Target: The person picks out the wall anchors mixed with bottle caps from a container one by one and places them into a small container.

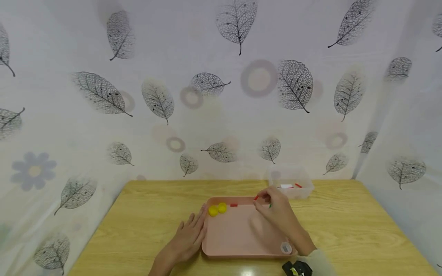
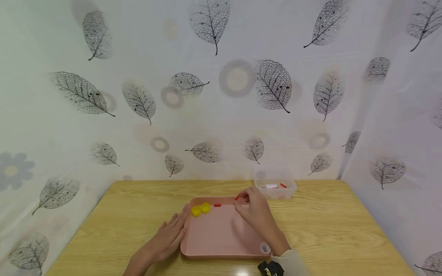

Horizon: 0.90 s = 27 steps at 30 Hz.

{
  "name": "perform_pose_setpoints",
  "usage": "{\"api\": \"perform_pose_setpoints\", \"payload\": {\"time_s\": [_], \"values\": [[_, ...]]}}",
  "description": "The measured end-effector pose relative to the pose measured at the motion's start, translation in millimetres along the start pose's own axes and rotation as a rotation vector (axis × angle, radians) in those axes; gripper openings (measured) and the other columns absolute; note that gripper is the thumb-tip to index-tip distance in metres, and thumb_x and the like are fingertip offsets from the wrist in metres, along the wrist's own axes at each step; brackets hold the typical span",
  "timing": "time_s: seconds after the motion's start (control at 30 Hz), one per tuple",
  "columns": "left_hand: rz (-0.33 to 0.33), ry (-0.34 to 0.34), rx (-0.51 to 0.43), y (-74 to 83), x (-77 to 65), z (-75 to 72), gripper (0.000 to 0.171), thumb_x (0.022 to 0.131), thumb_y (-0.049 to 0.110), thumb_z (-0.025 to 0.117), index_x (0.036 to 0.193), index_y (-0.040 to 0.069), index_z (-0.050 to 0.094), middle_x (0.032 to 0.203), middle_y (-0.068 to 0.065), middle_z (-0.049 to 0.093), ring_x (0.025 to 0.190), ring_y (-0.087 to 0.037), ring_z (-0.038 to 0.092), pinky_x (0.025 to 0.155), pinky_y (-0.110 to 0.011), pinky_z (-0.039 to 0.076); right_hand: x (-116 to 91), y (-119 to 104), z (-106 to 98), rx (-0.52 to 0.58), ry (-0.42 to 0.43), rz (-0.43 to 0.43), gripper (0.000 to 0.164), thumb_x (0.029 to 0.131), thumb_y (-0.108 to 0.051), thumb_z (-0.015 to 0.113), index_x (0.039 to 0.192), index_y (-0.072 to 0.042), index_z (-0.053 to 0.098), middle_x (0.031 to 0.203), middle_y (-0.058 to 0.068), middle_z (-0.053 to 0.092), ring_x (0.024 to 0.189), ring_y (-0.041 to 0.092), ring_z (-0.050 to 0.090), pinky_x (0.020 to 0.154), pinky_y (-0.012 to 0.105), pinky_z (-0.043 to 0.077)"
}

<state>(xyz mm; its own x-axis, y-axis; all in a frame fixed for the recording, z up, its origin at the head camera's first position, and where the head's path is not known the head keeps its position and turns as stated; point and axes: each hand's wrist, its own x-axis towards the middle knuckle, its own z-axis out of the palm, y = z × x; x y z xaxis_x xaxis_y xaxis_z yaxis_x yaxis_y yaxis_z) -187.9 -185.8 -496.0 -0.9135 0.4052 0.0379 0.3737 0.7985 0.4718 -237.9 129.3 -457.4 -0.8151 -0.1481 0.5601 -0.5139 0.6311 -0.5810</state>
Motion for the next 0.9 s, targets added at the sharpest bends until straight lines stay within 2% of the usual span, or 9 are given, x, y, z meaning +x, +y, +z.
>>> {"api": "perform_pose_setpoints", "payload": {"time_s": [0.4, 0.67, 0.9], "values": [[0.012, -0.013, 0.006, -3.9, -6.9, -3.4, 0.058, 0.114, 0.032, 0.029, 0.166, 0.013, 0.013, 0.171, -0.005, 0.012, 0.148, -0.053, 0.024, 0.108, -0.080, 0.018, 5.4, 1.9, -36.5, -0.047, 0.046, 0.059, 0.021, 0.084, -0.006, 0.083, 0.101, -0.003, 0.070, 0.090, 0.003, 0.062, 0.080, 0.020, 0.059, 0.071, 0.037, 0.054], [0.023, -0.027, -0.018, -0.5, -2.4, -1.5, 0.058, 0.114, 0.031, 0.029, 0.166, 0.012, 0.013, 0.171, -0.007, 0.013, 0.148, -0.053, 0.024, 0.108, -0.081, 0.018, 10.5, 17.6, -63.7, -0.083, 0.105, 0.107, 0.018, 0.085, -0.007, 0.084, 0.097, -0.002, 0.071, 0.089, 0.006, 0.064, 0.077, 0.020, 0.059, 0.067, 0.027, 0.051], [-0.004, -0.034, -0.025, -1.4, -4.6, -2.5, 0.060, 0.113, 0.033, 0.033, 0.166, 0.014, 0.013, 0.171, -0.006, 0.017, 0.148, -0.052, 0.025, 0.108, -0.081, 0.018, 9.8, 43.4, -68.1, -0.074, 0.112, 0.186, 0.018, 0.089, -0.013, 0.081, 0.099, -0.002, 0.071, 0.089, 0.008, 0.065, 0.077, 0.018, 0.059, 0.070, 0.020, 0.049]]}}
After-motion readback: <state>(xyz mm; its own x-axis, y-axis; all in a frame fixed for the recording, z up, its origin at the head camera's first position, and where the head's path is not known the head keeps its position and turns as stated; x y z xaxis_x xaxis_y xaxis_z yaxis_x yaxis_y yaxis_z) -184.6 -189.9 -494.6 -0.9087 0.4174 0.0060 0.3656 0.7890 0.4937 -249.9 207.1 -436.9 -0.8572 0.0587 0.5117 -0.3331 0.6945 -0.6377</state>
